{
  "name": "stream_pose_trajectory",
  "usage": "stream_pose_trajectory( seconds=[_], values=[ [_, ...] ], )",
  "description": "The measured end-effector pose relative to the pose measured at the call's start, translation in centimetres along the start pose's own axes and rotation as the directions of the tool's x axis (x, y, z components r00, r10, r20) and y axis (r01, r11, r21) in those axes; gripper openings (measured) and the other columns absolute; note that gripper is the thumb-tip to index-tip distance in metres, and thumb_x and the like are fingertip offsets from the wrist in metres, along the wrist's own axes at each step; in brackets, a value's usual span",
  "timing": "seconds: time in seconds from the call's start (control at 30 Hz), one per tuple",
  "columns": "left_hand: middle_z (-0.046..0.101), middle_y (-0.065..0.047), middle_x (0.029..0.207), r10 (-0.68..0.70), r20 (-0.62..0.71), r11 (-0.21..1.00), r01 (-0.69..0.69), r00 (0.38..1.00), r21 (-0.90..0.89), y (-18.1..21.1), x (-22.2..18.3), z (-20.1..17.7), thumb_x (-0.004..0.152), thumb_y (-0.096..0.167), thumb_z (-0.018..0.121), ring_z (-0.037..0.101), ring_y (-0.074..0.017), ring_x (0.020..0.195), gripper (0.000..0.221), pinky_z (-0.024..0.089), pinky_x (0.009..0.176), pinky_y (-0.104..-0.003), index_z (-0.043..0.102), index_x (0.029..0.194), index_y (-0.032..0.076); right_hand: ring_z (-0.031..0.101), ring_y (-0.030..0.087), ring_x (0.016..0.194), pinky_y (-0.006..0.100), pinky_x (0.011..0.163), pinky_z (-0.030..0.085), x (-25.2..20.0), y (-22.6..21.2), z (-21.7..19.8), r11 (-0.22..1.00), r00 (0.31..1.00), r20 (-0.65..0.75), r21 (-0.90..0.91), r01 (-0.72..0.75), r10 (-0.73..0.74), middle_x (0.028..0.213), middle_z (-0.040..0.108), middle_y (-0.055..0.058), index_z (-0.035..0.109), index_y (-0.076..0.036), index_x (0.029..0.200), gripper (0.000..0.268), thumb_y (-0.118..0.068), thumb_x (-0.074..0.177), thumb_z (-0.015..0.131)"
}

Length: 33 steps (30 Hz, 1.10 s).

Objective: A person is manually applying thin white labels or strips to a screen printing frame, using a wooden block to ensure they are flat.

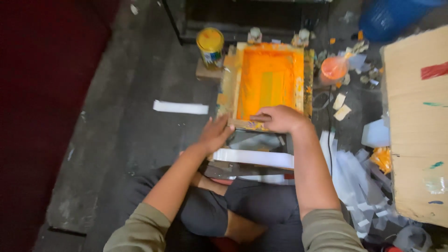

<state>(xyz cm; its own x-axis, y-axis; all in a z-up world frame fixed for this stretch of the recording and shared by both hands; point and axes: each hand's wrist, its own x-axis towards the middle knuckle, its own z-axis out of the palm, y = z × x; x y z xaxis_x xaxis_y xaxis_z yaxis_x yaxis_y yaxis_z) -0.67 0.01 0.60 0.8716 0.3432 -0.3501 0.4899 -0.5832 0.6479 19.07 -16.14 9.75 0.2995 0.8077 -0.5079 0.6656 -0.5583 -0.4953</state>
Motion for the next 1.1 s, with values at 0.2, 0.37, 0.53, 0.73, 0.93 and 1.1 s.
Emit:
stream_pose_trajectory(
  seconds=[0.2,0.37,0.53,0.73,0.93,1.1],
  values=[
    [0.029,-0.013,0.166,0.015,0.066,0.961,0.003,0.998,-0.277,-1.0,-4.3,-0.5,0.104,0.071,0.03,0.016,-0.0253,0.157,0.082,-0.008,0.131,-0.041,0.033,0.162,0.013,0.066,0.036,0.117,0.053,0.102,0.051,-1.5,1.9,2.4,0.989,0.934,-0.355,-0.146,-0.03,-0.024,0.107,0.076,0.008,0.074,-0.022,0.116,0.023,-0.022,0.098,0.06],
    [0.032,-0.01,0.166,0.009,0.001,0.96,-0.009,1.0,-0.28,-2.7,-3.7,0.9,0.107,0.067,0.032,0.018,-0.0259,0.157,0.075,-0.004,0.13,-0.045,0.034,0.162,0.017,0.067,0.028,0.111,0.048,0.094,0.054,-5.8,6.6,6.6,1.0,0.682,-0.732,-0.025,-0.013,-0.009,0.11,0.073,0.001,0.069,-0.029,0.13,0.039,-0.018,0.093,0.065],
    [0.055,-0.014,0.152,0.04,-0.133,0.981,-0.064,0.99,-0.181,-3.2,-3.1,1.8,0.108,0.059,0.041,0.043,-0.0314,0.147,0.068,0.006,0.128,-0.05,0.046,0.156,0.011,0.063,0.028,0.121,0.044,0.103,0.051,-4.3,13.2,10.5,0.996,0.472,-0.877,-0.087,0.028,-0.09,0.13,0.071,0.003,0.072,-0.028,0.131,0.053,-0.004,0.084,0.064],
    [0.064,-0.013,0.141,0.067,-0.22,0.986,-0.098,0.973,-0.134,-2.9,-3.1,1.9,0.108,0.053,0.047,0.052,-0.0314,0.14,0.062,0.013,0.127,-0.049,0.052,0.151,0.009,0.06,0.034,0.128,0.048,0.109,0.048,-1.1,13.2,9.3,0.99,0.46,-0.878,-0.109,0.084,-0.135,0.133,0.069,0.011,0.072,-0.017,0.132,0.052,0.001,0.085,0.063],
    [0.072,-0.013,0.128,0.103,-0.294,0.993,-0.117,0.95,-0.031,-1.1,-3.0,1.2,0.106,0.042,0.054,0.062,-0.0322,0.128,0.051,0.022,0.122,-0.048,0.062,0.142,0.007,0.055,0.031,0.132,0.045,0.11,0.048,-1.6,10.8,8.4,0.991,0.618,-0.783,-0.125,-0.047,-0.07,0.133,0.066,0.004,0.073,-0.025,0.128,0.045,-0.017,0.084,0.07],
    [0.075,-0.01,0.118,0.133,-0.356,0.991,-0.137,0.925,0.014,-1.3,-1.6,1.6,0.102,0.035,0.062,0.065,-0.0294,0.121,0.043,0.028,0.118,-0.046,0.066,0.135,0.007,0.045,0.035,0.14,0.053,0.118,0.037,-2.0,9.4,7.8,0.99,0.761,-0.647,-0.067,-0.125,0.053,0.14,0.055,0.008,0.066,-0.027,0.137,0.062,-0.027,0.076,0.083]
  ],
)
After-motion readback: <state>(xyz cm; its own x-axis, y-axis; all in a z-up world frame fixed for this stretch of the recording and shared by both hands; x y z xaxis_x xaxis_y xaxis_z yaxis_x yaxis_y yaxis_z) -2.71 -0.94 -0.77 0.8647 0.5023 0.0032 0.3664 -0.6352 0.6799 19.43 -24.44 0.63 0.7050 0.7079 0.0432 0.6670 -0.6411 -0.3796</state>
